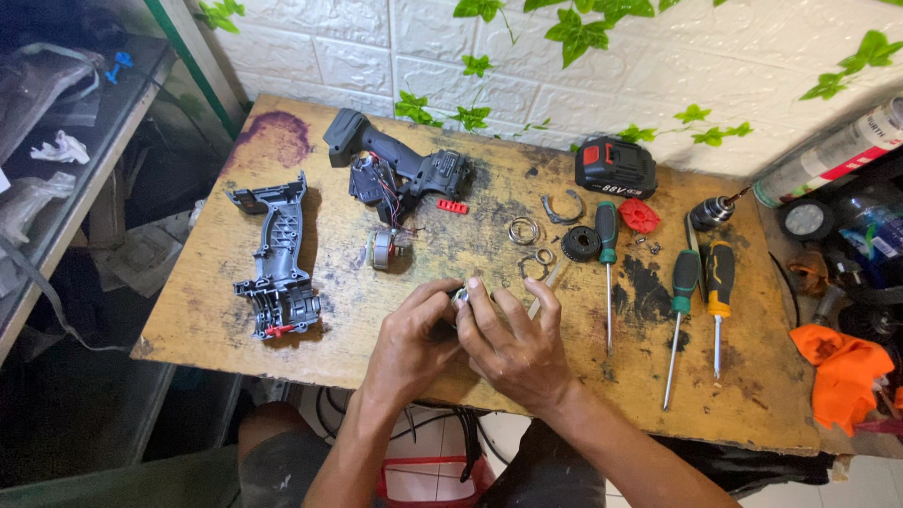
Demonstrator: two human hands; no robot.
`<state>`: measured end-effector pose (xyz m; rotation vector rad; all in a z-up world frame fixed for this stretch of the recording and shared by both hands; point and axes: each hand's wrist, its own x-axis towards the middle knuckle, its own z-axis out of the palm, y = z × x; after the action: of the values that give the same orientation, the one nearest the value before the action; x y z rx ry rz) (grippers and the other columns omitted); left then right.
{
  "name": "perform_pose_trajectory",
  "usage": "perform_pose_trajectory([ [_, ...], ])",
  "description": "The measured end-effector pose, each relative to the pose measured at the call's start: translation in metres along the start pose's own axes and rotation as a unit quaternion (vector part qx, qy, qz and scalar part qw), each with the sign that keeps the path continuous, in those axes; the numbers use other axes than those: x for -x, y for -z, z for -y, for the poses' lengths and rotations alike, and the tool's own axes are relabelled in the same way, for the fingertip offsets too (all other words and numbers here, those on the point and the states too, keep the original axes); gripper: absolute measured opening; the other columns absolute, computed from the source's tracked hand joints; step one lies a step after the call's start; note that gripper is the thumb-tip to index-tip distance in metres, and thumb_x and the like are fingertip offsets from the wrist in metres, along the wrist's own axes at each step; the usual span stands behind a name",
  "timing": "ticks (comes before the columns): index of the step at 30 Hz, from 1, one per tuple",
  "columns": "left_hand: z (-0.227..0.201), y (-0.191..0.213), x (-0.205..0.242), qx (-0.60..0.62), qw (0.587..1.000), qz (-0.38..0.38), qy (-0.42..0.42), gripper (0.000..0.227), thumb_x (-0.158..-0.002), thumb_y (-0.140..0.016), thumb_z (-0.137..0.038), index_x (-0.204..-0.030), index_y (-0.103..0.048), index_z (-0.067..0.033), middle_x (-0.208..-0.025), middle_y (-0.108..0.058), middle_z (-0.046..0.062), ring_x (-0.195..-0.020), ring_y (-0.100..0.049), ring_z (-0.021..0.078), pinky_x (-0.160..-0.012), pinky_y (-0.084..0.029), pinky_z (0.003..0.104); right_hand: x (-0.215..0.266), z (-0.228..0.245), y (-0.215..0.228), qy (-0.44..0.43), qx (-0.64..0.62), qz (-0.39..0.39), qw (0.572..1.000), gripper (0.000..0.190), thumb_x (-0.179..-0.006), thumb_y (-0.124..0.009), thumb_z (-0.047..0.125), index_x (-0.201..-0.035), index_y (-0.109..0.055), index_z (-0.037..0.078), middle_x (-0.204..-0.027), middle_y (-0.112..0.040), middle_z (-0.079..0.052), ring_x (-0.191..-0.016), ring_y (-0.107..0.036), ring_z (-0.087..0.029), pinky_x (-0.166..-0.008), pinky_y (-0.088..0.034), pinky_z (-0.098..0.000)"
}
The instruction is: The person assembles a small cylindrical motor component by hand, inserting a spring and a metal shaft into the housing. They rotate and press the parts together to fit them securely on a cluttered workbench.
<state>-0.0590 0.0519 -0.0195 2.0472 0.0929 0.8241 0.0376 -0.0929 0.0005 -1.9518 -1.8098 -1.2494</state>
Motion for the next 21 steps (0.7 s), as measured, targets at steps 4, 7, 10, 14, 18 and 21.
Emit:
perform_pose_trajectory([
  [4, -0.011, 0.008, 0.000, -0.004, 1.000, 0.020, 0.008, 0.023, -0.076, -0.083, -0.008, -0.078, -0.060, -0.0057, -0.119, -0.073, 0.018, -0.112, -0.071, 0.0390, -0.090, -0.058, 0.048, 0.001, 0.002, 0.003, 0.007, 0.007, -0.006, 1.000, 0.032, -0.086, -0.055, 0.012, -0.116, -0.067, 0.008, -0.127, -0.066, -0.018, -0.100, -0.063, -0.030, -0.096, -0.044, -0.0634],
  [7, -0.017, 0.012, 0.002, 0.008, 0.999, 0.017, 0.027, 0.024, -0.075, -0.086, -0.010, -0.075, -0.062, -0.0062, -0.120, -0.074, 0.020, -0.111, -0.072, 0.0397, -0.090, -0.059, 0.048, 0.000, 0.003, 0.004, 0.005, 0.010, -0.015, 1.000, 0.031, -0.087, -0.054, 0.010, -0.115, -0.069, 0.009, -0.125, -0.067, -0.017, -0.098, -0.063, -0.029, -0.096, -0.044, -0.0628],
  [10, -0.024, 0.014, 0.002, 0.033, 0.998, 0.018, 0.059, 0.018, -0.076, -0.082, -0.011, -0.078, -0.065, -0.0065, -0.119, -0.074, 0.023, -0.109, -0.073, 0.0421, -0.088, -0.060, 0.050, 0.000, 0.004, 0.005, -0.002, 0.012, -0.012, 1.000, 0.028, -0.091, -0.054, 0.010, -0.114, -0.069, 0.009, -0.125, -0.067, -0.018, -0.099, -0.064, -0.029, -0.096, -0.044, -0.0622],
  [14, -0.031, 0.021, -0.004, 0.084, 0.993, 0.004, 0.085, 0.015, -0.073, -0.073, -0.006, -0.083, -0.063, -0.0057, -0.116, -0.076, 0.025, -0.110, -0.071, 0.0464, -0.087, -0.059, 0.053, -0.003, 0.005, 0.006, -0.008, 0.009, -0.017, 1.000, 0.025, -0.092, -0.058, 0.015, -0.113, -0.070, 0.010, -0.125, -0.068, -0.017, -0.098, -0.063, -0.029, -0.096, -0.043, -0.0630],
  [18, -0.028, 0.019, -0.009, 0.196, 0.972, 0.002, 0.133, 0.024, -0.086, -0.063, -0.012, -0.107, -0.067, -0.0009, -0.112, -0.075, 0.028, -0.118, -0.067, 0.0478, -0.097, -0.055, 0.058, -0.010, 0.008, 0.012, -0.014, 0.018, -0.015, 1.000, 0.018, -0.094, -0.061, 0.019, -0.106, -0.070, 0.010, -0.124, -0.068, -0.017, -0.099, -0.063, -0.028, -0.096, -0.042, -0.0614],
  [21, -0.014, 0.006, -0.008, 0.260, 0.951, -0.004, 0.166, 0.025, -0.092, -0.066, -0.014, -0.112, -0.072, 0.0002, -0.114, -0.076, 0.025, -0.117, -0.068, 0.0414, -0.097, -0.056, 0.054, -0.007, 0.010, 0.011, -0.016, 0.015, -0.010, 1.000, 0.014, -0.094, -0.059, 0.017, -0.101, -0.070, 0.010, -0.124, -0.068, -0.017, -0.098, -0.064, -0.028, -0.096, -0.042, -0.0618],
])
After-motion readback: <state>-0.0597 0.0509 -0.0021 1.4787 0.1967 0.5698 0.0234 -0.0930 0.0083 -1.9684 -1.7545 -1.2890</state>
